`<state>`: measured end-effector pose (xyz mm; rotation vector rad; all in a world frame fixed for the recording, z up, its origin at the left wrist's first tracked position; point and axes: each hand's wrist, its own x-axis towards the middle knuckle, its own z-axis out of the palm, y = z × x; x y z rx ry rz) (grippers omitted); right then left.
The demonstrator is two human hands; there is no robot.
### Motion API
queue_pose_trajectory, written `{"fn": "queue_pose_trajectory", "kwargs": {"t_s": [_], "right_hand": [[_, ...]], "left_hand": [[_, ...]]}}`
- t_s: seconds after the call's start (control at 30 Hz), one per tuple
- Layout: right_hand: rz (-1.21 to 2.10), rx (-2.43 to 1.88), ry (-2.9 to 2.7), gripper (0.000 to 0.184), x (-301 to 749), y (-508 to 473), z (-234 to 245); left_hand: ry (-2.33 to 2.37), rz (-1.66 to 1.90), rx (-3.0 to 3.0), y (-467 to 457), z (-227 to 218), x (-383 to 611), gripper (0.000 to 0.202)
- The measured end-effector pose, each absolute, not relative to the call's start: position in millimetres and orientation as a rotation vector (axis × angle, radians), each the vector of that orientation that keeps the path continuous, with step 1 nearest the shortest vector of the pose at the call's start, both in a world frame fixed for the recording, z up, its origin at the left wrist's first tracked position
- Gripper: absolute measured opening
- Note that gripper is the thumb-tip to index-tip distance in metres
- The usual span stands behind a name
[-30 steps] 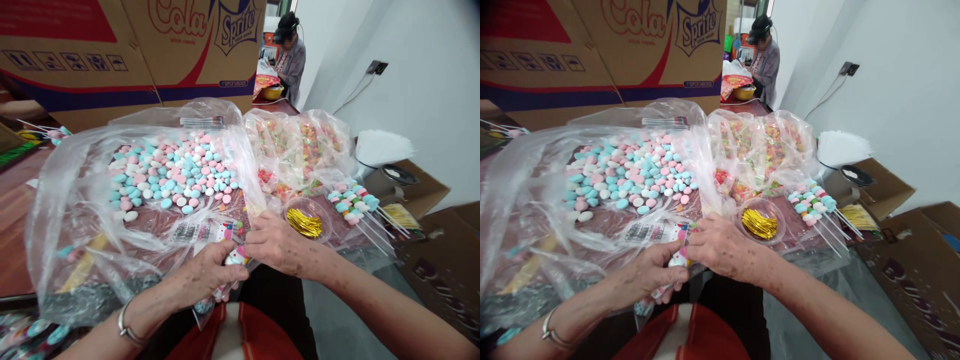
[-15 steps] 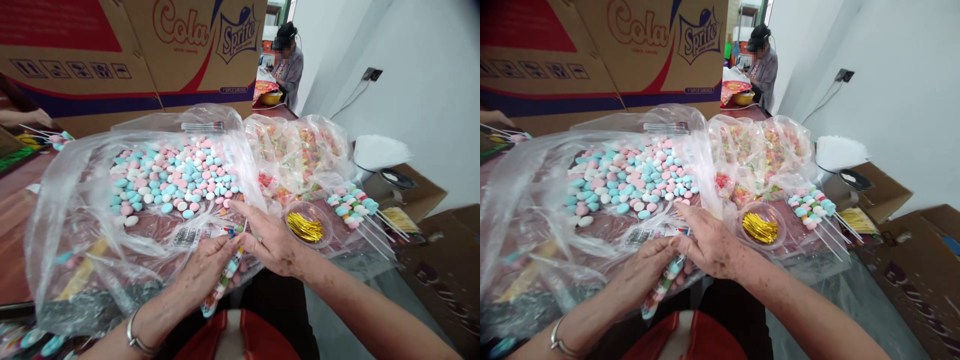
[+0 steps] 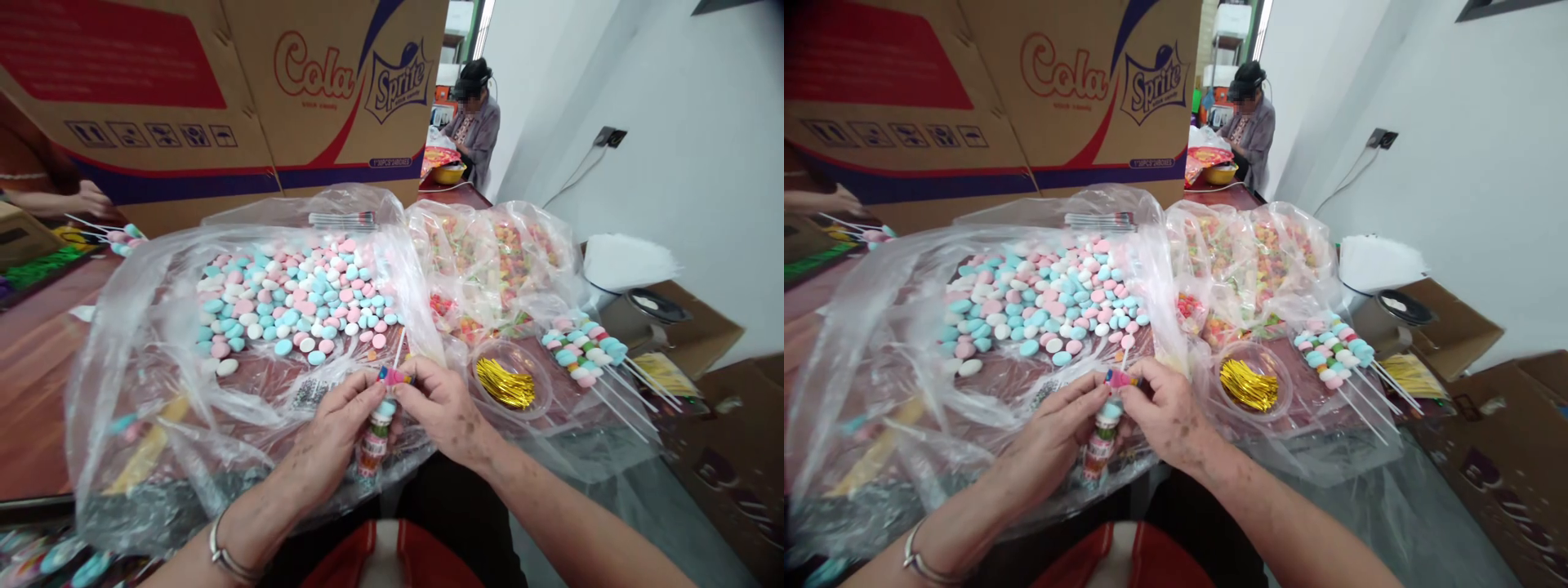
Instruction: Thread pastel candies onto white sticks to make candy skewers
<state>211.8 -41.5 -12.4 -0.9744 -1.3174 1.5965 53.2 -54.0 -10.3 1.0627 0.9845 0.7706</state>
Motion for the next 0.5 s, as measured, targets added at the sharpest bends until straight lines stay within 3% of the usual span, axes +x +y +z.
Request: {"fn": "queue_pose_trajectory", "kwargs": {"t_s": [0.13, 0.23, 0.33, 0.43, 0.5], "right_hand": [[1.701, -0.787, -1.22, 0.021, 216, -38, -21], [1.631, -0.732, -1.419, 0.027, 223, -34, -26], [1.272, -0.754, -1.841, 0.012, 232, -31, -27], [0.846, -0.747, -2.043, 0.019, 236, -31, -24], [0.76, -0.77, -2.033, 0.021, 234, -34, -22]], "left_hand": [[0.948, 0.845, 0.754, -51, -3, 52, 0.022], [0.944, 0.641, 0.752, -45, -4, 45, 0.017], [0.881, 0.353, 0.706, -41, -9, 40, 0.033], [0.835, 0.36, 0.639, -39, -10, 41, 0.043], [0.809, 0.443, 0.667, -39, -6, 42, 0.039]]}}
